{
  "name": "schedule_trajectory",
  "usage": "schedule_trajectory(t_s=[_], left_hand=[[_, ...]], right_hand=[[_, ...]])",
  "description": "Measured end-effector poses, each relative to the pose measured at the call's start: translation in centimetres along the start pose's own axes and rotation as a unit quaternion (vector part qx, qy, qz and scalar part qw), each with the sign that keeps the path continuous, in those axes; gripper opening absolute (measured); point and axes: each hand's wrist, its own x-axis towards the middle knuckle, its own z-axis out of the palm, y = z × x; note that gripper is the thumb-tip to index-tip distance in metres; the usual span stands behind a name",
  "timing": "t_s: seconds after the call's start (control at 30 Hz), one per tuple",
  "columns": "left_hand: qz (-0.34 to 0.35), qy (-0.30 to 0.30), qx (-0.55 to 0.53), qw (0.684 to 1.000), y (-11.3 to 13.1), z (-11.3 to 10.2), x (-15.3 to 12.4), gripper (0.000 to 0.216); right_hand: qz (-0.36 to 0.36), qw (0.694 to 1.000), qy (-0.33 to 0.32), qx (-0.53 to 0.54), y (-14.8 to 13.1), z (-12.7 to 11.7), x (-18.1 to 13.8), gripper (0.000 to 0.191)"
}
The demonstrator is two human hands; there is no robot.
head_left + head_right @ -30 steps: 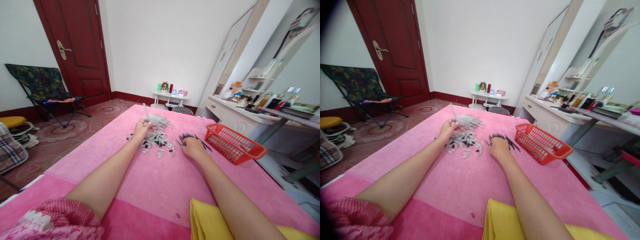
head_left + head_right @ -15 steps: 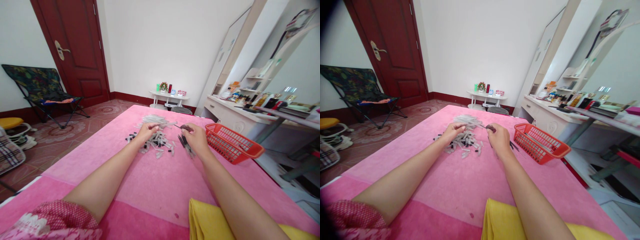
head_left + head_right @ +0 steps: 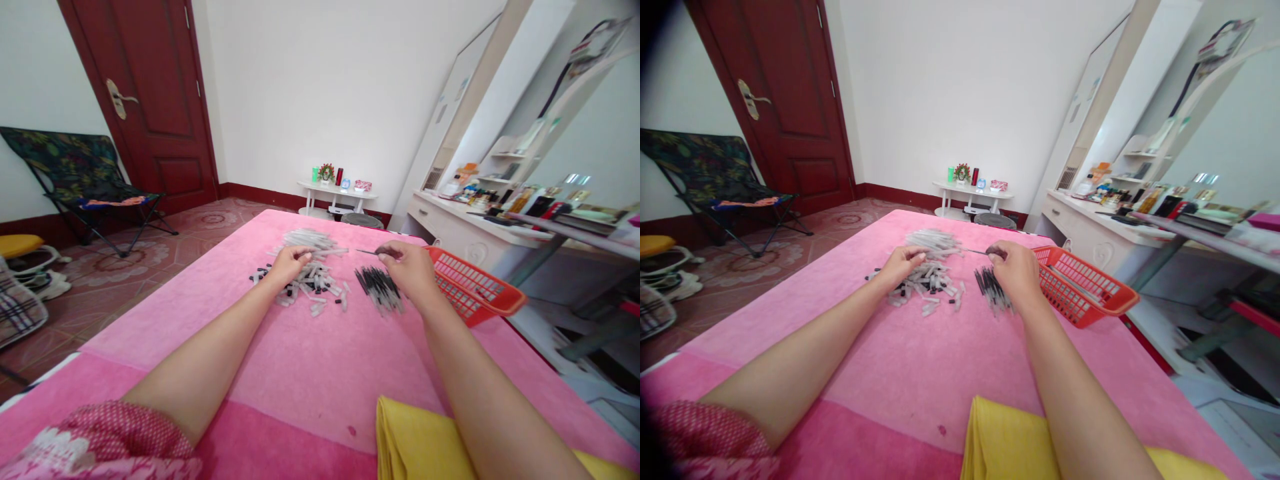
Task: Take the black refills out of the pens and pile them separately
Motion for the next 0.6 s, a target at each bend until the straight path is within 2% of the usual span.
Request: schedule_trajectory(t_s=[0.13, 0.3, 0.5, 0.6], left_hand=[[0.007, -0.002, 0.004, 1.0, 0.1, 0.0, 0.0, 0.029], [0.019, -0.024, 0.047, 0.998, 0.9, 0.3, -0.3, 0.029], [0.112, -0.091, 0.162, 0.976, 2.4, 1.2, -0.9, 0.027], [0.154, -0.113, 0.183, 0.964, 3.2, 1.9, -1.2, 0.025]], right_hand=[[0.004, 0.999, -0.021, -0.04, -0.5, -0.2, -0.1, 0.018], [-0.035, 0.997, -0.032, -0.059, -1.0, -0.1, -0.4, 0.017], [-0.047, 0.996, -0.069, 0.02, -1.1, 1.3, -0.4, 0.021], [-0.088, 0.992, -0.07, 0.048, -1.7, 1.9, -0.7, 0.028]])
